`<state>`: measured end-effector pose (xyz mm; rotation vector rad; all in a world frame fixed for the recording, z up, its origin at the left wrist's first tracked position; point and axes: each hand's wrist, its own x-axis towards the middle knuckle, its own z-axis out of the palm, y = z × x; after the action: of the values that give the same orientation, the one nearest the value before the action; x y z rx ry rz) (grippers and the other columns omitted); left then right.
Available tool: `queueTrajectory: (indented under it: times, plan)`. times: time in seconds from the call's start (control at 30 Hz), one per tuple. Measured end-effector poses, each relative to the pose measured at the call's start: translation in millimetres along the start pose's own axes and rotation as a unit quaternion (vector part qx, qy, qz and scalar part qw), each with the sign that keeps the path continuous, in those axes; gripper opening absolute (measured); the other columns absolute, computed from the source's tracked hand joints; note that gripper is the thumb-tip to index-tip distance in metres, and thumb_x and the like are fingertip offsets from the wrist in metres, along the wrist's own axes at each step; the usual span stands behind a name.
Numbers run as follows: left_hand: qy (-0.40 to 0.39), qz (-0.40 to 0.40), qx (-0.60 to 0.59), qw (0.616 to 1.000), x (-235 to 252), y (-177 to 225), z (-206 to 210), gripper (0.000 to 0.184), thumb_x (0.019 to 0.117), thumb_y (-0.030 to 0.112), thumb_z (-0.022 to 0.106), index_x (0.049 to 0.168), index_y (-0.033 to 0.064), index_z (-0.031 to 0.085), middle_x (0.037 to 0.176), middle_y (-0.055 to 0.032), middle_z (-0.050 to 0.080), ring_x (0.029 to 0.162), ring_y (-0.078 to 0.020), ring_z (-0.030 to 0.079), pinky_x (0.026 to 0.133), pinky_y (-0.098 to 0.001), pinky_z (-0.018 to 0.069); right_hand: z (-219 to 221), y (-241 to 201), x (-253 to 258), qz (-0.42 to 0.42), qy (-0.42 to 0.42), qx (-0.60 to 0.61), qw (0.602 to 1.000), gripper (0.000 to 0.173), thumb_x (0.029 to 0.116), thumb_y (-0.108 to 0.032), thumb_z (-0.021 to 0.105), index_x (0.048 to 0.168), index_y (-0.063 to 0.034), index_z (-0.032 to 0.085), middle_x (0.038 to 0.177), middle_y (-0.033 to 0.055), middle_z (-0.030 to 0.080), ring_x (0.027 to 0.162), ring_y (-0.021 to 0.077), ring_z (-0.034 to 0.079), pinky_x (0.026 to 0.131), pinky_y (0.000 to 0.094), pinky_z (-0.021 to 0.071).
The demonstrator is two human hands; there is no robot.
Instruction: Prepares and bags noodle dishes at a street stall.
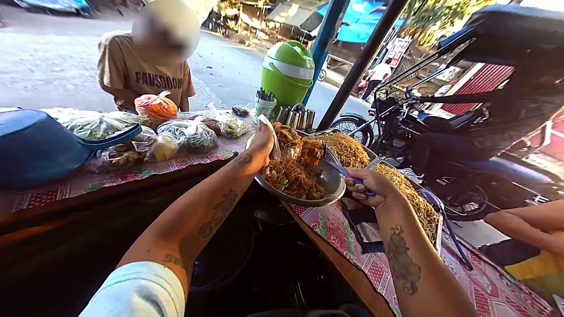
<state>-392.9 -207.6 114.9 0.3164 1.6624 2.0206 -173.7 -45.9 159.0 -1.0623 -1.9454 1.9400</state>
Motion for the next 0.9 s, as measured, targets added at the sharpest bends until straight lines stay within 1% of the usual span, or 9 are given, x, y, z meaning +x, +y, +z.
queueTrajectory:
  times: [0.13, 0.27, 0.33, 0.4, 0.47, 0.6, 0.7, 0.77, 0.9]
  plan:
    - [-0.011, 0.025, 0.019, 0.999, 3.3, -4.2, 7.7, 0.053, 0.1128, 0.042, 0.015, 0.159, 0.0185, 0.023, 0.154, -0.0173, 0.042, 0.134, -0.0315, 0.048, 0.103, -0.056, 0.0432, 6.3, -21.6, -26.3, -0.048, 0.007, 0.002, 0.999, 0.029, 0.1127, -0.017, 0.031, 0.094, -0.0095, 0.052, 0.058, -0.0063, 0.047, 0.039, -0.0033, 0.036, 0.037, 0.0099, 0.0331]
    - [-0.032, 0.025, 0.048, 0.998, -14.9, 6.0, 20.6, 0.051, 0.1144, 0.034, 0.02, 0.161, 0.0135, 0.022, 0.16, -0.0179, 0.035, 0.141, -0.0316, 0.042, 0.111, -0.055, 0.0368, 18.9, -38.0, -50.2, -0.091, -0.008, -0.026, 0.995, 0.033, 0.1135, -0.019, 0.028, 0.096, -0.0092, 0.054, 0.057, -0.0056, 0.046, 0.038, -0.0033, 0.036, 0.036, 0.0095, 0.0322]
    - [-0.039, 0.02, 0.02, 0.999, -19.1, 6.7, 31.2, 0.049, 0.1144, 0.032, 0.025, 0.159, 0.0134, 0.025, 0.155, -0.0182, 0.041, 0.134, -0.03, 0.047, 0.106, -0.0525, 0.0412, 25.8, -40.6, -58.5, -0.095, -0.009, -0.043, 0.995, 0.033, 0.114, -0.021, 0.028, 0.099, -0.0085, 0.054, 0.057, -0.0052, 0.046, 0.038, -0.0033, 0.036, 0.036, 0.0096, 0.0322]
    - [-0.052, 0.028, -0.021, 0.998, -20.6, 5.0, 41.5, 0.047, 0.1146, 0.032, 0.023, 0.157, 0.012, 0.027, 0.149, -0.0183, 0.045, 0.129, -0.0276, 0.05, 0.103, -0.0489, 0.0433, 30.6, -38.4, -63.2, -0.094, -0.005, -0.087, 0.992, 0.028, 0.1139, -0.019, 0.029, 0.111, -0.0071, 0.054, 0.06, -0.0043, 0.047, 0.039, -0.0021, 0.037, 0.037, 0.011, 0.0323]
    - [-0.066, 0.049, -0.052, 0.995, -14.2, 0.0, 50.5, 0.049, 0.1147, 0.033, 0.02, 0.156, 0.0092, 0.028, 0.147, -0.02, 0.047, 0.128, -0.028, 0.051, 0.105, -0.0481, 0.043, 32.5, -31.8, -64.2, -0.114, 0.018, -0.158, 0.981, 0.031, 0.1126, -0.014, 0.036, 0.135, -0.0021, 0.054, 0.062, -0.0011, 0.052, 0.042, 0.0013, 0.042, 0.038, 0.0142, 0.035]
    - [-0.066, 0.064, -0.053, 0.994, -4.4, -5.5, 62.4, 0.046, 0.1149, 0.029, 0.022, 0.151, 0.0039, 0.034, 0.136, -0.0213, 0.052, 0.116, -0.0265, 0.054, 0.096, -0.0442, 0.0465, 31.1, -14.6, -61.9, -0.217, 0.121, -0.41, 0.877, 0.039, 0.1078, -0.012, 0.052, 0.145, -0.0013, 0.055, 0.068, 0.0039, 0.061, 0.05, 0.0061, 0.05, 0.05, 0.0225, 0.0444]
    - [-0.075, 0.031, 0.015, 0.997, -36.3, 11.5, 54.6, 0.05, 0.1152, 0.03, 0.02, 0.157, 0.0037, 0.027, 0.151, -0.0257, 0.043, 0.131, -0.0342, 0.049, 0.106, -0.0502, 0.0413, 29.6, 0.8, -60.6, -0.259, 0.156, -0.527, 0.794, 0.042, 0.1063, -0.018, 0.051, 0.147, -0.0073, 0.056, 0.1, 0.0166, 0.073, 0.083, 0.025, 0.066, 0.081, 0.0465, 0.0526]
    - [-0.072, -0.011, -0.005, 0.997, -49.9, 16.7, 56.1, 0.053, 0.1146, 0.037, 0.017, 0.16, 0.0104, 0.022, 0.151, -0.0239, 0.043, 0.129, -0.0336, 0.05, 0.102, -0.0507, 0.0438, 27.9, 6.7, -59.1, -0.278, 0.163, -0.548, 0.772, 0.042, 0.1061, -0.019, 0.05, 0.145, -0.0083, 0.059, 0.111, 0.0198, 0.074, 0.098, 0.034, 0.07, 0.09, 0.0554, 0.0522]
    - [-0.067, -0.018, -0.033, 0.997, -25.4, 4.1, 66.1, 0.05, 0.1139, 0.041, 0.019, 0.158, 0.0162, 0.026, 0.136, -0.0207, 0.051, 0.109, -0.0285, 0.057, 0.088, -0.0465, 0.0493, 17.3, 3.9, -51.3, -0.333, 0.193, -0.529, 0.756, 0.04, 0.1042, -0.018, 0.054, 0.142, -0.0095, 0.062, 0.096, 0.0172, 0.074, 0.082, 0.0298, 0.068, 0.078, 0.0528, 0.0534]
